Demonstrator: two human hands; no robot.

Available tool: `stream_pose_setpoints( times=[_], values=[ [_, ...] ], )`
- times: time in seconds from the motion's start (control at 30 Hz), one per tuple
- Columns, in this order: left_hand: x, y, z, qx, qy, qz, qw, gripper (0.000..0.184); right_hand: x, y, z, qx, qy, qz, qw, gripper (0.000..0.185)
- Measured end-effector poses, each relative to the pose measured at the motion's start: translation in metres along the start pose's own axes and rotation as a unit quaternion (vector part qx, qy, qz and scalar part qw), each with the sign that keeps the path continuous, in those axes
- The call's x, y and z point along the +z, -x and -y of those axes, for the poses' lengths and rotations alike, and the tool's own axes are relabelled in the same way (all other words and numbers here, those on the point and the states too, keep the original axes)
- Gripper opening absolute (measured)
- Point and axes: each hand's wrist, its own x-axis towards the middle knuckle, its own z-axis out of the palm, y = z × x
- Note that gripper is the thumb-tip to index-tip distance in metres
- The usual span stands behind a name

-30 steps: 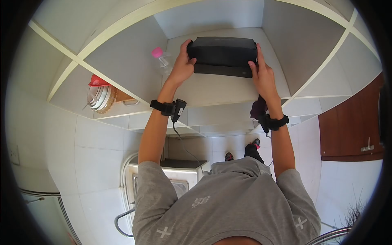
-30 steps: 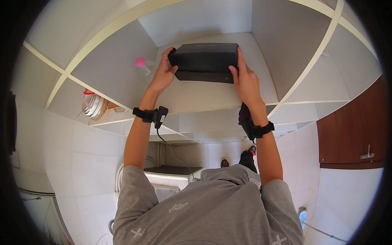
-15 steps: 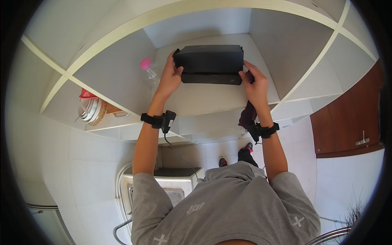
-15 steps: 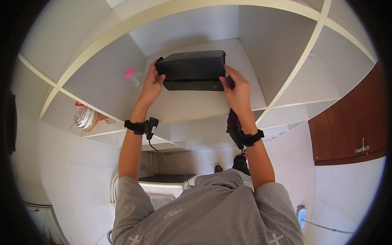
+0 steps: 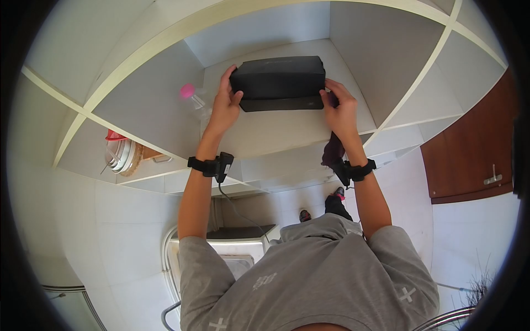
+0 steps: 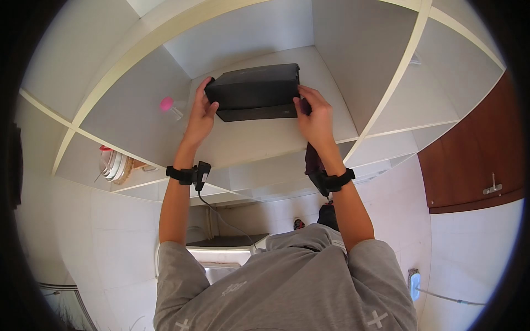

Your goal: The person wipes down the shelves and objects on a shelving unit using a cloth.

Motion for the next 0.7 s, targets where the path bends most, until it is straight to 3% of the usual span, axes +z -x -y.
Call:
stream_pose_setpoints(
  times=[0.03, 0.13, 0.33, 0.43, 0.7],
  values=[
    [0.0, 0.0, 0.001, 0.016, -0.001, 0.001, 1.0, 0.065, 0.001, 0.0, -0.001, 0.002, 0.0, -0.003, 1.0, 0.022],
    [0.0, 0.003, -0.003, -0.05, -0.019, 0.017, 0.998, 0.059, -0.001, 0.001, 0.004, 0.052, 0.014, -0.003, 0.999, 0.024],
    [0.009, 0.011, 0.002, -0.059, 0.026, -0.049, 0.997, 0.05, 0.0, 0.002, 0.0, 0.032, -0.033, -0.056, 0.997, 0.034],
    [0.009, 0.016, -0.002, -0.057, 0.014, -0.027, 0.998, 0.041, -0.001, 0.004, -0.004, 0.043, -0.011, -0.066, 0.997, 0.036],
    [0.02, 0.055, -0.027, -0.062, 0.085, -0.03, 0.994, 0.042, -0.015, 0.007, -0.008, 0.07, 0.011, -0.064, 0.995, 0.036]
  ],
)
